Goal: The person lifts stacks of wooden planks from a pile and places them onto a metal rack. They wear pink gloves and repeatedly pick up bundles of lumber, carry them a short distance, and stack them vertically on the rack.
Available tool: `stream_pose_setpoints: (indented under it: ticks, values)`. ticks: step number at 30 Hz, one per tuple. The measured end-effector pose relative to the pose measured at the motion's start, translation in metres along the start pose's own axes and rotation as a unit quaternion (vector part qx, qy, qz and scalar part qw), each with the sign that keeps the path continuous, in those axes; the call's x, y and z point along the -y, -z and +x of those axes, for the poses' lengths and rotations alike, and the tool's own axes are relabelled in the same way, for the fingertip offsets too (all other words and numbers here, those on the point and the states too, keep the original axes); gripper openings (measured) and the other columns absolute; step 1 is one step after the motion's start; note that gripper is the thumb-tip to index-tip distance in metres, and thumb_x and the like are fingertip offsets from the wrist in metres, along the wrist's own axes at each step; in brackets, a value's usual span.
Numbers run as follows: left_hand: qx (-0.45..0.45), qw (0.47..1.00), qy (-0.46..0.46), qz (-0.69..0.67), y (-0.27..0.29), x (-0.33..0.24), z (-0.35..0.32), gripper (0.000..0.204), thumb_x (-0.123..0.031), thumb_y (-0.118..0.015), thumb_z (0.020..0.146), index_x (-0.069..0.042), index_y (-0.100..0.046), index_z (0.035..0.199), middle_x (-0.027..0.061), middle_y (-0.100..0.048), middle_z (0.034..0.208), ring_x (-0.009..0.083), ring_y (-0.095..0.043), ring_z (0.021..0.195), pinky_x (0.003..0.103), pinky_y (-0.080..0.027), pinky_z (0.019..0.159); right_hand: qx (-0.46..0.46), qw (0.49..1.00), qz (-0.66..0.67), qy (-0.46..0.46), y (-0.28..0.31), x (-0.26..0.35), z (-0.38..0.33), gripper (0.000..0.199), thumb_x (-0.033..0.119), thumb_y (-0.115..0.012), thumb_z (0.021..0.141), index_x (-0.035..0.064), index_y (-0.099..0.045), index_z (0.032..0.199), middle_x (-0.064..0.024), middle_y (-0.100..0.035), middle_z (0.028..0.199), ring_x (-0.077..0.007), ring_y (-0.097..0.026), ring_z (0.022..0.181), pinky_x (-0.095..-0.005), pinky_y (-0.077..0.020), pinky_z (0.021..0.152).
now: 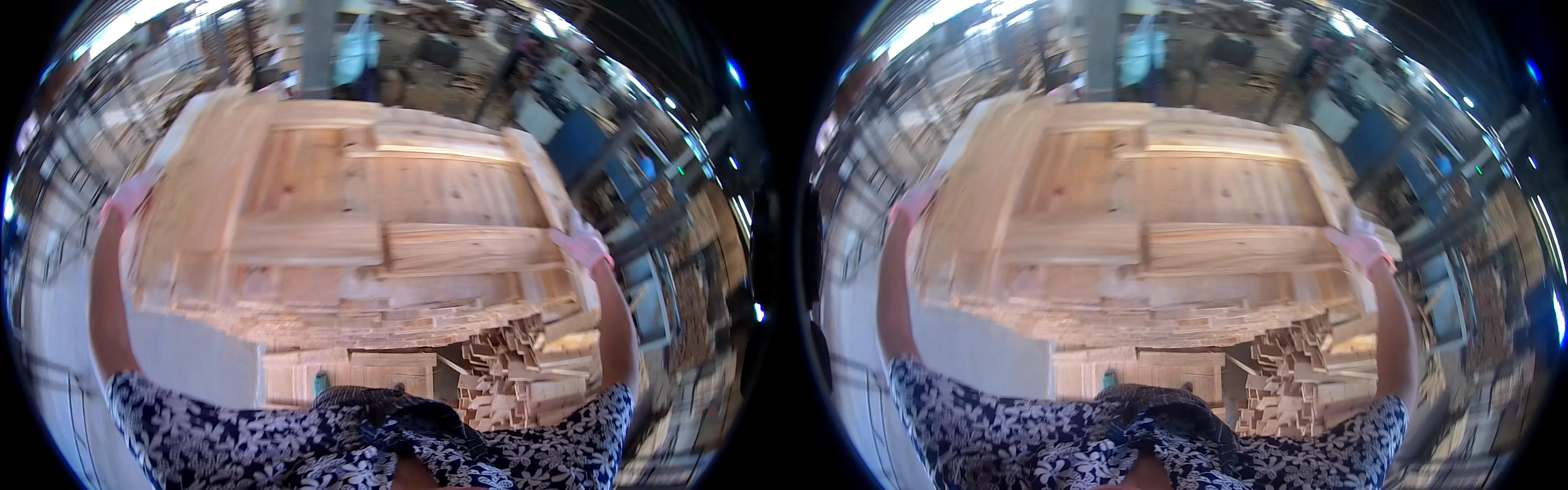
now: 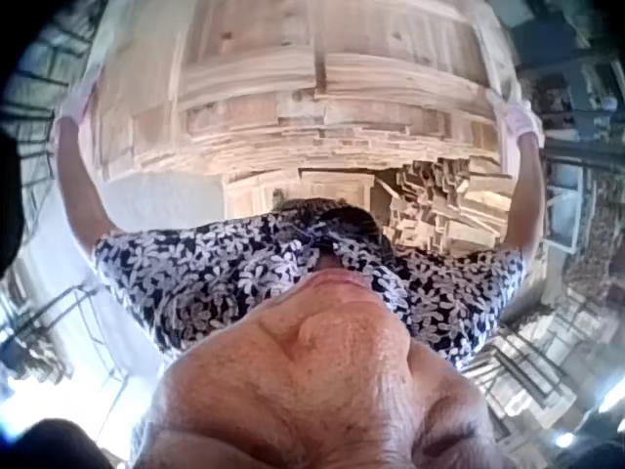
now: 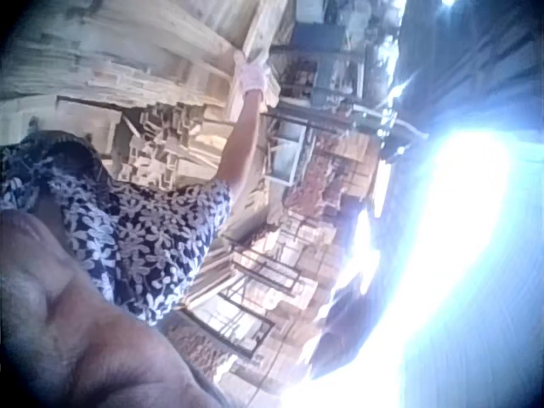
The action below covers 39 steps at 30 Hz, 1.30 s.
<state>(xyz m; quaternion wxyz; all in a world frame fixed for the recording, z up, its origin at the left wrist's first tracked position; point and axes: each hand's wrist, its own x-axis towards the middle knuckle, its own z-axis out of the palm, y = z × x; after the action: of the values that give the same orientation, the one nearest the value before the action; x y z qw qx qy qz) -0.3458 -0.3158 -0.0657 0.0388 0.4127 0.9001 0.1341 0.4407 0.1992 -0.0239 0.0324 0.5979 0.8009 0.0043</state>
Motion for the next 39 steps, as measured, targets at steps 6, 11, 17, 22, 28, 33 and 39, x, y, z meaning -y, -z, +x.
stream_pose_setpoints:
  ticks: [6,11,17,22,28,33,39]
  values:
    - [0.044,0.985,0.161,-0.036,0.036,-0.077,-0.039,0.074,-0.062,-0.04,0.102,-0.011,-0.039,0.156,0.0127,-0.041,0.16,0.0293,-0.036,0.149,0.04,-0.026,0.122,-0.099,0.983,0.139,0.069,-0.004,0.009,0.011,0.085,0.041,-0.075,0.082,0.0123,-0.041,0.154,-0.0276,-0.054,0.137,-0.0401,-0.057,0.124,-0.0439,-0.0443,0.107]
    - [0.06,0.985,0.114,-0.118,0.033,-0.061,-0.033,0.085,-0.069,-0.043,0.098,-0.012,-0.03,0.16,0.0116,-0.024,0.168,0.0272,-0.025,0.153,0.039,-0.023,0.124,-0.089,0.953,0.249,0.149,0.006,0.101,-0.011,0.084,0.045,-0.073,0.084,0.0142,-0.041,0.155,-0.0261,-0.051,0.145,-0.0354,-0.05,0.136,-0.0417,-0.04,0.113]
    - [0.053,0.995,0.042,-0.079,0.022,-0.051,-0.032,0.074,-0.061,-0.047,0.099,-0.016,-0.038,0.157,0.0088,-0.027,0.167,0.027,-0.03,0.151,0.045,-0.031,0.12,0.087,0.848,0.469,0.231,0.038,0.31,-0.089,0.097,0.055,-0.069,0.089,-0.0004,-0.029,0.158,-0.0206,-0.038,0.16,-0.0301,-0.039,0.147,-0.0385,-0.0346,0.118]
    - [0.145,0.981,0.074,-0.105,0.042,-0.056,-0.02,0.082,-0.066,-0.043,0.098,-0.01,-0.036,0.157,0.0167,-0.042,0.157,0.0298,-0.046,0.139,0.042,-0.038,0.113,0.127,0.909,0.241,0.316,0.042,0.436,-0.107,0.099,0.062,-0.065,0.089,0.0033,-0.028,0.16,-0.0152,-0.039,0.161,-0.0275,-0.04,0.146,-0.0362,-0.0303,0.119]
    - [0.064,0.992,0.085,-0.068,0.052,-0.054,0.007,0.075,-0.065,-0.045,0.094,-0.001,-0.067,0.125,0.0222,-0.07,0.123,0.0328,-0.068,0.112,0.044,-0.049,0.096,0.229,0.811,0.483,0.236,0.017,0.462,-0.053,0.083,0.053,-0.062,0.094,0.0027,-0.037,0.156,-0.0142,-0.052,0.149,-0.0254,-0.049,0.135,-0.0363,-0.0368,0.112]
    - [0.014,0.998,0.033,-0.056,0.024,-0.058,0.037,0.07,-0.065,-0.043,0.095,-0.009,-0.069,0.126,0.0228,-0.067,0.127,0.0398,-0.063,0.12,0.047,-0.048,0.1,0.076,0.891,0.372,0.249,0.004,0.501,-0.064,0.064,0.05,-0.048,0.101,0.0073,-0.05,0.149,-0.018,-0.036,0.162,-0.0304,-0.036,0.148,-0.0384,-0.0277,0.121]
    - [0.021,0.995,0.011,-0.098,-0.008,-0.015,0.055,0.054,-0.048,-0.047,0.104,-0.01,-0.059,0.139,0.0187,-0.069,0.126,0.0333,-0.063,0.121,0.041,-0.048,0.1,0.116,0.853,0.454,0.23,-0.004,0.538,-0.089,0.068,0.047,-0.056,0.098,-0.0022,-0.052,0.144,-0.0177,-0.057,0.143,-0.0276,-0.052,0.133,-0.0369,-0.0395,0.111]
